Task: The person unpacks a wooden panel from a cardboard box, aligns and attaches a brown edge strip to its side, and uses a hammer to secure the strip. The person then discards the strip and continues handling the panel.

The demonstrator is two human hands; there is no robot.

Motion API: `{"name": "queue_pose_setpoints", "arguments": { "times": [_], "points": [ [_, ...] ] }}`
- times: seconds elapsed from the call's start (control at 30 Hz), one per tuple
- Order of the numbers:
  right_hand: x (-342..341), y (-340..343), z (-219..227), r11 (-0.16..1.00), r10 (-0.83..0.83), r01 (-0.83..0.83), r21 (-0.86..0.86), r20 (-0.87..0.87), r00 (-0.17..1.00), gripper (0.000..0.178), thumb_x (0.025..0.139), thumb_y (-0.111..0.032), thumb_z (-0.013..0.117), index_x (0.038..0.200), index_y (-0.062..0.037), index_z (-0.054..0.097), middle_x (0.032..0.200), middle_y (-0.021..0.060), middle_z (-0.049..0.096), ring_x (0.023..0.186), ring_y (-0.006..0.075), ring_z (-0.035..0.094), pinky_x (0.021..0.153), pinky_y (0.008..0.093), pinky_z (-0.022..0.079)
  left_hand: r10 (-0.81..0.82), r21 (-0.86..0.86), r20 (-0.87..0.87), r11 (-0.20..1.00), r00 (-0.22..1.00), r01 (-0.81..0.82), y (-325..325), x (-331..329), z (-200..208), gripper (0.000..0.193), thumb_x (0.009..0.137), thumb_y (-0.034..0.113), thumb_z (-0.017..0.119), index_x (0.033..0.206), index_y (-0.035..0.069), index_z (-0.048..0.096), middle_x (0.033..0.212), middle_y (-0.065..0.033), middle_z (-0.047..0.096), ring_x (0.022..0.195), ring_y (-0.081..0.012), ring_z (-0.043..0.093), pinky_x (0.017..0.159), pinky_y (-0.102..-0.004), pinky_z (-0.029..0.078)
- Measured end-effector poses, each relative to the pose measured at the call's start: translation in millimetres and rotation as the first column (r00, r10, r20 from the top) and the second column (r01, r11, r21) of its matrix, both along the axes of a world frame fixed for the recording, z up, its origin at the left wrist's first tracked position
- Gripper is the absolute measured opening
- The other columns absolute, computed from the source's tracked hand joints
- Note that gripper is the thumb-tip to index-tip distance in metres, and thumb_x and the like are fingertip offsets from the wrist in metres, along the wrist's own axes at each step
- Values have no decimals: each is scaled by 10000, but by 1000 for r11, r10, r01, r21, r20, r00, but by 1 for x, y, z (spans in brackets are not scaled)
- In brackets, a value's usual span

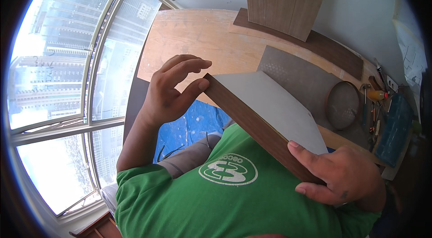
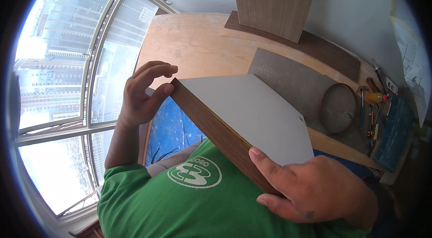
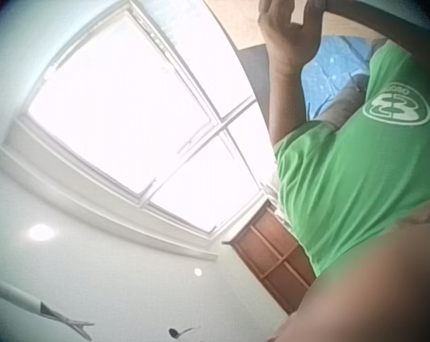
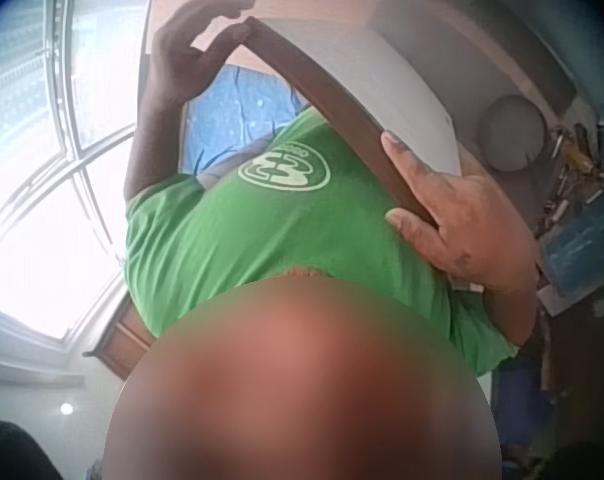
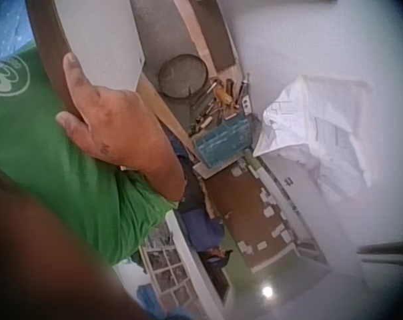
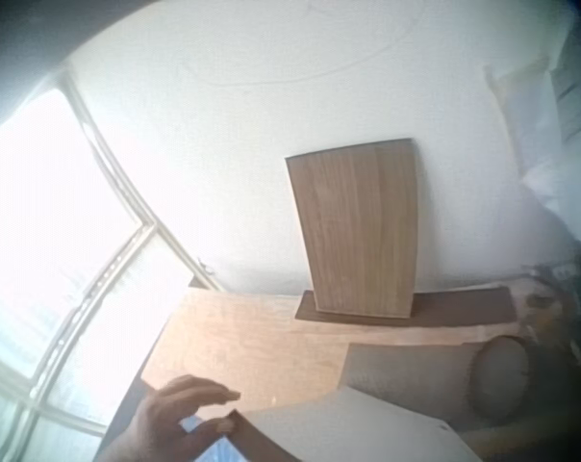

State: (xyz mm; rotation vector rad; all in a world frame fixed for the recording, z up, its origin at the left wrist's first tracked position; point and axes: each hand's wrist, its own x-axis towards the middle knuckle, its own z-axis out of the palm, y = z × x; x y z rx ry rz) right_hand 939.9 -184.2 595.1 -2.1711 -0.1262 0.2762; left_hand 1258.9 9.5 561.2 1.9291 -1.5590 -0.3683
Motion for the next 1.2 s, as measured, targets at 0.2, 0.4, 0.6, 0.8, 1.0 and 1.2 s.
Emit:
{"name": "queue_pose_setpoints", "arguments": {
  "times": [0.2,0.4,0.6,0.8,1.0,1.2],
  "points": [
    [-3,6,-1,998,-56,56,-29,-18,998,791,883,-395,746,1496,7,447,687,129,660,482,292,607,469,389,487,-390,39,98,921,915,389,-11,16,20,427,752,140,840,1148,36,719,1088,-121,713,969,-276,659,863,-382,538],
    [-2,8,-1,998,-54,54,-14,-19,998,801,880,-377,757,1500,14,434,671,108,649,496,267,612,467,369,484,-455,141,145,888,879,437,-21,23,25,469,692,178,876,1116,35,735,1031,-98,720,954,-268,642,826,-388,539],
    [-1,2,3,999,29,-30,-18,-67,997,746,934,-308,689,1509,51,375,660,97,612,504,262,609,459,370,496,-465,175,124,880,877,441,-24,25,25,459,697,246,875,1077,18,753,1001,-100,725,951,-267,632,816,-390,530],
    [-1,1,1,1000,-9,8,-16,-63,998,748,931,-300,689,1526,20,369,654,83,606,503,254,603,458,369,490,-469,188,115,876,876,444,-28,26,26,433,711,281,866,1039,21,757,988,-94,722,952,-270,633,818,-394,529],
    [-6,6,-3,995,-38,31,-97,-68,997,822,870,-395,763,1513,-9,427,655,77,635,481,231,585,459,340,457,-502,184,133,860,855,476,-29,26,27,408,707,206,868,1057,46,733,974,-79,707,937,-265,632,796,-383,532],
    [-9,7,-5,994,-42,39,-99,-29,999,834,856,-392,774,1510,-7,428,627,52,587,476,215,565,450,339,450,-485,205,115,866,867,457,-27,27,24,461,715,324,871,1043,24,751,980,-102,718,951,-278,639,821,-396,528]
  ]
}}
